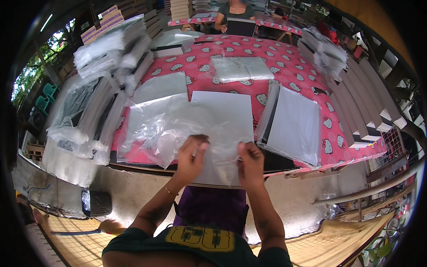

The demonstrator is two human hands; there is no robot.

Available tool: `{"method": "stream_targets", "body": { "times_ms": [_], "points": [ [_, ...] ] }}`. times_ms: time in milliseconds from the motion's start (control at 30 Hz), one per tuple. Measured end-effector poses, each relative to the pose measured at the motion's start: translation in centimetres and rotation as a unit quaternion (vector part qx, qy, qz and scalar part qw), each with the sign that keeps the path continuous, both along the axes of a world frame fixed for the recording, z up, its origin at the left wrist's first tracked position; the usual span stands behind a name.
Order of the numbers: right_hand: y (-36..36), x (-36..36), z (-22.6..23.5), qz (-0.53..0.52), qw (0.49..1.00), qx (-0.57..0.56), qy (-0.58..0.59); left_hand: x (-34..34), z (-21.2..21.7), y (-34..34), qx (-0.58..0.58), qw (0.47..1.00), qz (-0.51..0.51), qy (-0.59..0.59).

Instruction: The person takes large paper sheets and inserts them one by one into clear plastic bags on a table, then places the filled bags onto a stack.

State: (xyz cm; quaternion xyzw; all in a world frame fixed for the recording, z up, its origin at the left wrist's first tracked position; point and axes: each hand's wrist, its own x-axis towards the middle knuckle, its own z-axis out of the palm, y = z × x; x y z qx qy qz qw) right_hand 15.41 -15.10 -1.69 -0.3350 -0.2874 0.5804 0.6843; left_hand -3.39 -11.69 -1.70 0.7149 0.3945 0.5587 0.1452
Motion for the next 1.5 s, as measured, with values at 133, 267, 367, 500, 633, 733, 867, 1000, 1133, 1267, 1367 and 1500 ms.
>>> {"method": "stream_targets", "body": {
  "times_ms": [133, 267, 367, 500, 633, 733, 867, 1000, 1133, 1267, 1367, 1500],
  "points": [
    [0.0, 6.6, 1.4, -0.075, 0.996, -0.037, 0.016, -4.5, -3.5, 3.3, -0.025, 0.99, 0.119, 0.072],
    [-0.9, 8.7, 5.4, -0.162, 0.979, -0.01, 0.123, -14.2, -7.3, 9.1, -0.102, 0.939, 0.106, 0.312],
    [-1.6, 7.5, 4.8, -0.169, 0.98, 0.035, 0.096, -17.3, -4.0, 10.9, -0.081, 0.892, 0.174, 0.41],
    [-2.9, -1.8, 2.6, 0.034, 0.992, 0.04, 0.111, -5.1, 4.5, 3.4, -0.099, 0.989, 0.011, 0.114],
    [-3.0, -4.1, 1.6, 0.15, 0.977, 0.042, 0.147, -1.8, 3.7, -2.2, -0.211, 0.969, -0.107, -0.066],
    [-3.6, -2.1, 1.3, 0.121, 0.979, -0.002, 0.162, -5.4, 2.8, -0.5, -0.223, 0.962, -0.024, -0.156],
    [-3.8, -2.8, 3.0, 0.085, 0.995, -0.018, 0.049, -4.0, 1.8, -1.8, -0.182, 0.967, -0.081, -0.161],
    [-2.5, 2.2, 5.5, 0.102, 0.994, 0.032, 0.033, -11.0, -0.4, -0.3, -0.284, 0.938, -0.129, -0.151],
    [0.0, 2.2, 9.3, 0.291, 0.822, 0.273, -0.406, -8.5, 11.3, -1.3, -0.068, 0.936, -0.327, 0.108],
    [-2.1, -0.6, 13.4, 0.12, 0.593, 0.272, -0.748, -2.8, 10.3, 0.5, -0.044, 0.876, -0.158, 0.453],
    [0.6, 5.7, 13.8, 0.023, 0.466, -0.032, -0.884, -6.8, 11.4, 2.6, -0.06, 0.889, 0.064, 0.45],
    [-0.2, 9.9, 10.4, 0.178, 0.583, 0.091, -0.787, -9.9, 10.8, 2.5, 0.107, 0.95, -0.173, 0.237]
  ]
}}
